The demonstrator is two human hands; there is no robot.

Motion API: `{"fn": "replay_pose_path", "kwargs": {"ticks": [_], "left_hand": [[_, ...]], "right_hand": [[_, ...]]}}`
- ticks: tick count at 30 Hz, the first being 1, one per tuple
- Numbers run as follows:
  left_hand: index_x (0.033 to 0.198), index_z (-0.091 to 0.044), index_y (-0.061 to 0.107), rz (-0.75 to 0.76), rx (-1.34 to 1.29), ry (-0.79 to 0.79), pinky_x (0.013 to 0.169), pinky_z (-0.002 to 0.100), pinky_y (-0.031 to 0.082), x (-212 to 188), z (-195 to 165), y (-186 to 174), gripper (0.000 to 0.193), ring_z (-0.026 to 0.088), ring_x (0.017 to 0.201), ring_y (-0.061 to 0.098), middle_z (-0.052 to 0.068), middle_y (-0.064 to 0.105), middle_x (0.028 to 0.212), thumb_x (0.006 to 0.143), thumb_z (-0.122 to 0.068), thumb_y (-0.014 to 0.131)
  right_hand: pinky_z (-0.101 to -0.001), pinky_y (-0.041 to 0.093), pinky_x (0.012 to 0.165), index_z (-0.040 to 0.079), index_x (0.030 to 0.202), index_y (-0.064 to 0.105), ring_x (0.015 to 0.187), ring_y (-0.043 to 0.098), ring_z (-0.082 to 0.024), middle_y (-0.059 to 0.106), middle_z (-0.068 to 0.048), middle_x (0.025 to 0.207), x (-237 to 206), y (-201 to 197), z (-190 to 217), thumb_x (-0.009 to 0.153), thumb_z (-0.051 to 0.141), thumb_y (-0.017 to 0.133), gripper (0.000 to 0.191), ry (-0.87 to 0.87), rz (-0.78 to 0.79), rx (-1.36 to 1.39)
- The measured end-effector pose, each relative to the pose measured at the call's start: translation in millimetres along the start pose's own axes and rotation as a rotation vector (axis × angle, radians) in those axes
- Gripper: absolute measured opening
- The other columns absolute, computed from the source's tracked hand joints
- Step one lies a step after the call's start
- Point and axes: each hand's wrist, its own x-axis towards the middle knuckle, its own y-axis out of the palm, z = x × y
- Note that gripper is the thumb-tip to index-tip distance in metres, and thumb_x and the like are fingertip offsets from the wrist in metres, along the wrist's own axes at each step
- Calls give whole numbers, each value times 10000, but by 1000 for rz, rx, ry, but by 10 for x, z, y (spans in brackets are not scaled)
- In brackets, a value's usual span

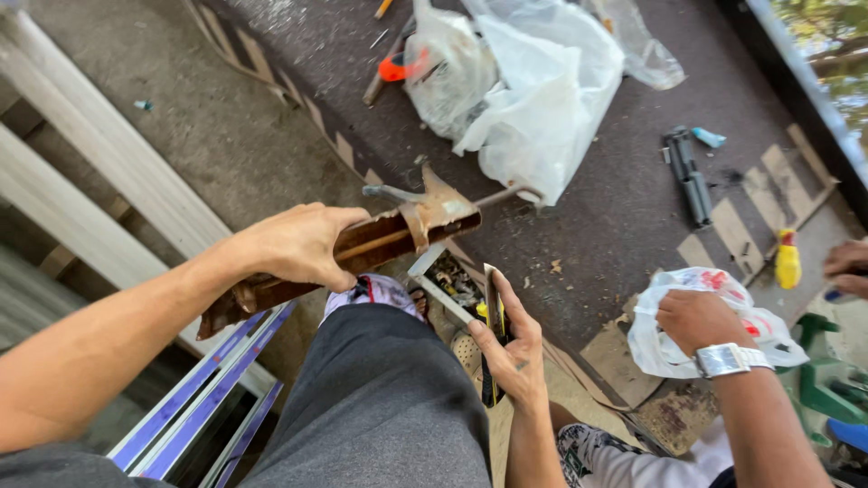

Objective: The person uses a utility knife to scrape rust and debris from a metal caulking gun. They rotate the tool to access different surfaces and continue scraping throughout the clip.

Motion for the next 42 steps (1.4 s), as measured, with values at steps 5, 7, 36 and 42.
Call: {"fn": "replay_pose_path", "kwargs": {"ticks": [5,7,36,42], "left_hand": [[1196,-121,640,186,-36,-233,728,385,606,-275,-3,-20,640,244,751,760,102,786,833,597,-260,819],[1290,-182,609,241,-46,-304,712,381,603,-386,81,33,726,232,737,749,107,779,804,599,-253,819],[1022,38,672,98,-1,-149,775,454,583,857,852,9,613,368,863,740,238,745,893,626,-405,826],[1065,-21,704,156,-90,-180,772,429,592,891,947,2,590,315,853,766,184,779,906,619,-387,825]], "right_hand": [[-351,434,1124,-54,1500,473,1345,594,-267,619,-232,1430,100,95,30,867,54,719,688,-163,128,-116],[-348,444,1128,-41,1522,452,1342,600,-265,617,-232,1445,137,82,13,912,81,679,662,-67,134,-6],[-417,560,799,20,1471,535,878,732,-363,725,-241,996,1191,682,235,928,97,683,568,-49,329,-293],[-434,532,730,15,1472,535,775,696,-362,699,-225,876,1201,719,310,916,91,683,581,-47,356,-364]]}}
